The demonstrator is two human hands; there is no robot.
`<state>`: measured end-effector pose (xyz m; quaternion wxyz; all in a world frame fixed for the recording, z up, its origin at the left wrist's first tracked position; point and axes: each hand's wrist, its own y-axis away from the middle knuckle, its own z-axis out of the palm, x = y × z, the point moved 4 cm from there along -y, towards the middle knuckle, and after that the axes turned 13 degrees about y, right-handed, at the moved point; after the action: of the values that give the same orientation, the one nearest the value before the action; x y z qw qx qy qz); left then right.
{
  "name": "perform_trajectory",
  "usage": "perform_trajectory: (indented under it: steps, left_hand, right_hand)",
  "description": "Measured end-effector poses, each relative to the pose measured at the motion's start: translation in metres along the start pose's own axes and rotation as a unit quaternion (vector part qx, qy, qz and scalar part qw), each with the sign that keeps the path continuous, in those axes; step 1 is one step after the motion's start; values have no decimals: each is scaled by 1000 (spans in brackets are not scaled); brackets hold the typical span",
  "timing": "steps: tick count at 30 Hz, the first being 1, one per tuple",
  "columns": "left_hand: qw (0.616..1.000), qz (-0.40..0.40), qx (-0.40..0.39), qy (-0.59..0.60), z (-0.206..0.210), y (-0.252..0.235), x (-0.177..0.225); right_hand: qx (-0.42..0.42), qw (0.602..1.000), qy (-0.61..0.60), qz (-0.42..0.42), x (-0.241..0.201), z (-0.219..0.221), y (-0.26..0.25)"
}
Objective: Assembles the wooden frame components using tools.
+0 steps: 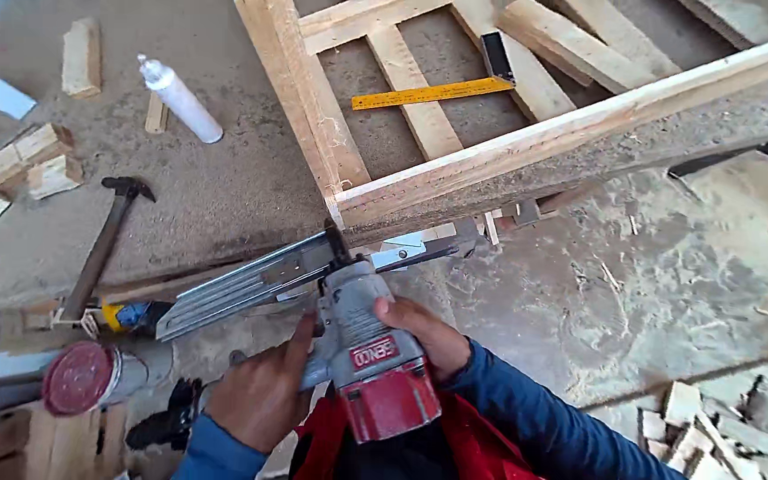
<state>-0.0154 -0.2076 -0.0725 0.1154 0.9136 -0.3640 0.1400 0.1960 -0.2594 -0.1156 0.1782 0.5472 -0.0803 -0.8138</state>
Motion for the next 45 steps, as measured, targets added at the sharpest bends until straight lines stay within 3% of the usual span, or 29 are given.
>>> perform_trajectory:
  steps: [4, 12, 26, 31, 36, 45]
  left_hand:
    - [1000, -24, -5, -3, -5, -8, 29]
    - [999, -27, 8, -44, -6, -17, 35]
    - [999, -12, 4, -33, -2, -21, 29]
    - [998, 3, 35, -46, 3, -12, 24]
    - [999, -19, -20, -42, 22, -9, 18]
    - [997, 12, 24, -70, 24, -18, 5]
  right_hand:
    - [11, 1000, -7, 24, -15, -13, 12]
    - [-17, 999, -38, 30, -15, -26, 1]
    - [-9, 999, -36, 5, -8, -30, -6]
    - [-14, 999, -35, 19, -4, -24, -2]
    - [-27, 999, -15, 25, 30, -36, -9]
    - [-33, 999, 36, 6, 26, -42, -18]
